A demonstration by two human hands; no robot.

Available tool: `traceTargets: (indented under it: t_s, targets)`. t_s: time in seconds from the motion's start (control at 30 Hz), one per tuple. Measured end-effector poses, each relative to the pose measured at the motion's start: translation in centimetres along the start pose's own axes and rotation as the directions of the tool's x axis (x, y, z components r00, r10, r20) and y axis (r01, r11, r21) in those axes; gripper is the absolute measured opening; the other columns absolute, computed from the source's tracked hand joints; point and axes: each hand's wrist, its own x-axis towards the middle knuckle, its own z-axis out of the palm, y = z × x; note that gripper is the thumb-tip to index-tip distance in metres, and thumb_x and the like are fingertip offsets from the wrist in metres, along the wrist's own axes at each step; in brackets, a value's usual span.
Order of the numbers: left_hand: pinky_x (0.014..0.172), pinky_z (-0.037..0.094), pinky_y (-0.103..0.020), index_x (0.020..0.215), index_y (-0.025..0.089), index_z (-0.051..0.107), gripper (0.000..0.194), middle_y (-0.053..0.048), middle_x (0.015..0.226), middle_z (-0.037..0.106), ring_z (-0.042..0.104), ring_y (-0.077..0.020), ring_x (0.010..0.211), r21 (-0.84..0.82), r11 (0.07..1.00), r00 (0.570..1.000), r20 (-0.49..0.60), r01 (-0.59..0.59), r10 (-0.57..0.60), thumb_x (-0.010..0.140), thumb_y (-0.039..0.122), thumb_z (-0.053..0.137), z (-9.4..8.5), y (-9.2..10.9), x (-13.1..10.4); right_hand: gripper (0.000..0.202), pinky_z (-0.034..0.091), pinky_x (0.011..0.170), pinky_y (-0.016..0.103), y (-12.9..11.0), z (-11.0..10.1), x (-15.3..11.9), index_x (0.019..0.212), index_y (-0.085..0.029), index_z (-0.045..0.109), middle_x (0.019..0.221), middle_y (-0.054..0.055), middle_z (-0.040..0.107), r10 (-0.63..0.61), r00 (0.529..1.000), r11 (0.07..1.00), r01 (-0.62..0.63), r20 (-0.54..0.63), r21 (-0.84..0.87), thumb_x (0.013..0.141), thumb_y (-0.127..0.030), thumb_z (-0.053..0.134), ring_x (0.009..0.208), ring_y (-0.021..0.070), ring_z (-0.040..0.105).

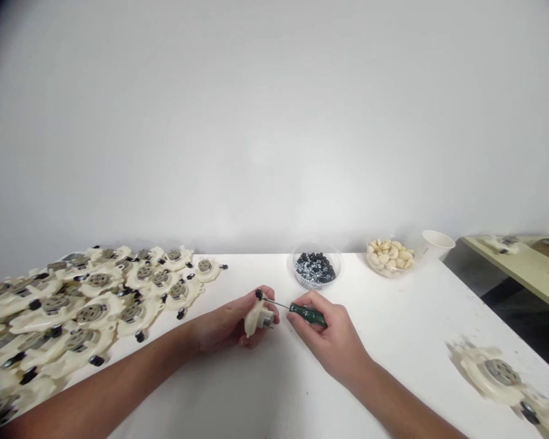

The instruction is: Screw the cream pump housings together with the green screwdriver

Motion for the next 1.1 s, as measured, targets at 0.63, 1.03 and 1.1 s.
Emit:
traceTargets:
  t_s: [0.63,1.03,1.1]
  targets:
    - [0.056,0.022,-0.027,0.114,0.025,0.044,0.042,-0.005,0.103,0.059,0.035,-0.0083,0.055,-0.099,0.995,1.0,-0.003,0.007,-0.008,0.1,0.065,0.043,0.5,0.45,-0.01,0.032,0.034,0.057,0.027,0.16,0.16,-0.09,0.093,-0.02,0.066,0.079,0.0,0.06,-0.015,0.996,0.993,0.025,0.085,-0.118,0.102,-0.047,0.053,0.068,0.0152,0.048]
    - [0.055,0.022,-0.027,0.108,0.025,0.045,0.049,-0.008,0.1,0.064,0.041,-0.0094,0.052,-0.177,0.984,0.999,0.05,0.032,-0.023,0.096,0.072,0.042,-0.05,0.25,-0.03,0.03,0.035,0.058,0.027,0.02,0.35,-0.22,0.092,-0.021,0.065,0.073,-0.002,0.056,-0.059,0.991,0.986,0.077,0.122,-0.148,0.102,-0.045,0.052,0.063,0.0142,0.045]
    - [0.055,0.022,-0.027,0.109,0.025,0.045,0.049,-0.008,0.099,0.064,0.041,-0.0094,0.052,-0.18,0.983,0.999,0.049,0.026,-0.018,0.096,0.072,0.043,-0.15,0.14,-0.04,0.029,0.034,0.058,0.027,0.05,0.38,-0.32,0.092,-0.021,0.066,0.073,-0.002,0.055,-0.06,0.992,0.984,0.077,0.107,-0.163,0.102,-0.044,0.053,0.063,0.014,0.045]
